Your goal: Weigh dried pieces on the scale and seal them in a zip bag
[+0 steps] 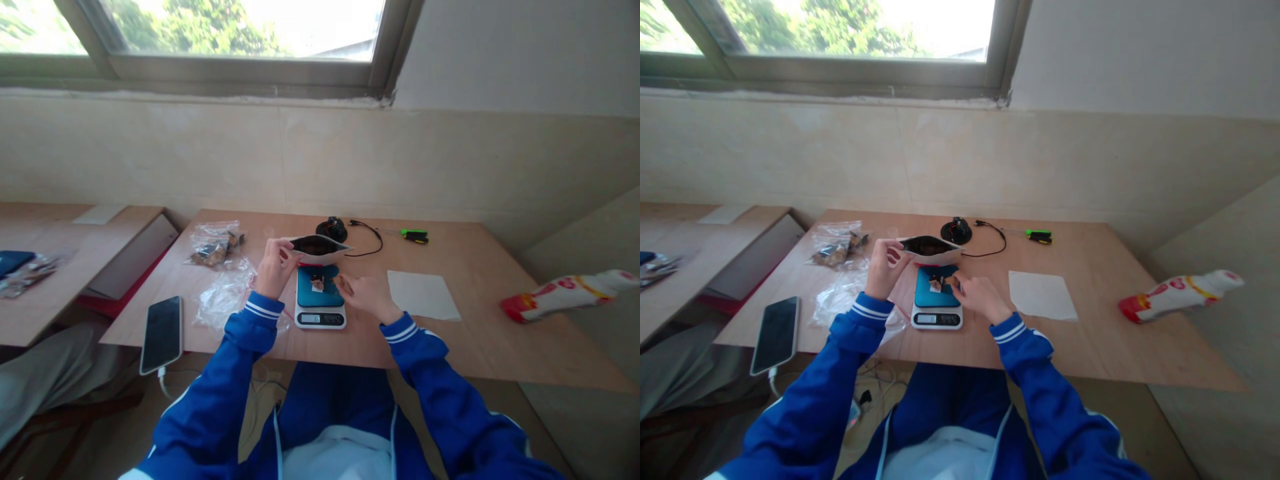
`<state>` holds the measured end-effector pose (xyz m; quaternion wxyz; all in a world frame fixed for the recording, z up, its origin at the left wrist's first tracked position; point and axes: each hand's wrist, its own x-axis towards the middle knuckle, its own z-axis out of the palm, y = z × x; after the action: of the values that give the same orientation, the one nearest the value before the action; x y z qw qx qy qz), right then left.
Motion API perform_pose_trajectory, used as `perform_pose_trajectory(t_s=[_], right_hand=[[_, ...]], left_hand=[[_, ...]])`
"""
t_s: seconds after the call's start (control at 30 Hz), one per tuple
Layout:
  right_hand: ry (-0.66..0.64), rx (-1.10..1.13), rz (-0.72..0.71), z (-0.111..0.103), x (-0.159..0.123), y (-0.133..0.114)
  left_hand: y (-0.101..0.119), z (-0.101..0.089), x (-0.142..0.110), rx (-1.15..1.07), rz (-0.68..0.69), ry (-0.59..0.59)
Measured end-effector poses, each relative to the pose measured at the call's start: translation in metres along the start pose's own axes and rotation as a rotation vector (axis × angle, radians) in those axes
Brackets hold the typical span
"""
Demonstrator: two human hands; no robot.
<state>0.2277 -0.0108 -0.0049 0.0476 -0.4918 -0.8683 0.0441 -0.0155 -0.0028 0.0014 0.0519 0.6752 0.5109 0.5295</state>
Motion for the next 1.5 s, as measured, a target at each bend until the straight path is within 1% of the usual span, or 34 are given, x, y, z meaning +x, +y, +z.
perform_pose_trajectory(t_s=[0.03,0.1,0.23,0.33,0.4,0.47,0.57,0.6,0.67,0.73,0.77,0.83,0.9,0.97,1.0,1.2,1.3,1.4,1.43,1.5], right_hand=[[-0.052,-0.042,0.06,0.005,0.005,0.0],[-0.113,-0.072,0.109,0.013,0.014,-0.001],[-0.133,-0.062,0.121,0.022,0.026,-0.003],[-0.127,-0.004,0.114,0.024,0.024,0.0],[-0.086,0.122,0.114,0.027,0.019,0.003],[-0.035,0.323,0.135,0.033,0.012,0.006],[0.02,0.625,0.146,0.048,0.005,0.005],[0.066,0.69,0.131,0.054,0.005,0.002],[0.207,0.739,0.073,0.065,0.007,-0.004],[0.312,0.681,-0.03,0.072,0.013,-0.012],[0.325,0.617,-0.093,0.075,0.016,-0.016],[0.295,0.437,-0.204,0.077,0.023,-0.022],[0.255,0.25,-0.257,0.078,0.027,-0.025],[0.231,0.13,-0.257,0.077,0.027,-0.025],[0.23,0.105,-0.248,0.077,0.026,-0.024],[0.328,0.17,-0.143,0.069,0.021,-0.021],[0.275,0.123,-0.111,0.064,0.025,-0.022],[0.226,0.105,-0.127,0.061,0.028,-0.023],[0.24,0.115,-0.137,0.06,0.027,-0.023],[0.318,0.159,-0.169,0.054,0.025,-0.025]], left_hand=[[0.0,0.0,0.0,0.0,-0.001,-0.004],[-0.001,-0.002,-0.002,-0.005,0.001,-0.009],[-0.003,-0.004,-0.003,-0.014,0.022,-0.02],[-0.005,-0.005,-0.003,-0.012,0.026,-0.025],[-0.006,-0.004,-0.003,-0.016,0.02,-0.027],[-0.005,-0.003,-0.003,-0.023,0.014,-0.024],[-0.004,-0.001,-0.003,-0.032,0.001,-0.016],[-0.004,0.0,-0.002,-0.032,-0.007,-0.015],[-0.002,0.002,0.001,-0.028,-0.03,-0.014],[-0.001,0.003,0.006,-0.018,-0.057,-0.014],[0.0,0.003,0.01,-0.014,-0.067,-0.015],[0.0,0.004,0.016,-0.009,-0.074,-0.023],[0.0,0.005,0.022,-0.009,-0.071,-0.032],[-0.001,0.005,0.026,-0.015,-0.072,-0.043],[-0.001,0.005,0.027,-0.019,-0.076,-0.046],[-0.003,0.008,0.026,-0.019,-0.08,-0.046],[-0.003,0.008,0.025,-0.013,-0.068,-0.042],[-0.001,0.007,0.026,-0.015,-0.057,-0.048],[0.0,0.006,0.026,-0.012,-0.057,-0.057],[0.003,0.004,0.025,-0.005,-0.054,-0.079]])
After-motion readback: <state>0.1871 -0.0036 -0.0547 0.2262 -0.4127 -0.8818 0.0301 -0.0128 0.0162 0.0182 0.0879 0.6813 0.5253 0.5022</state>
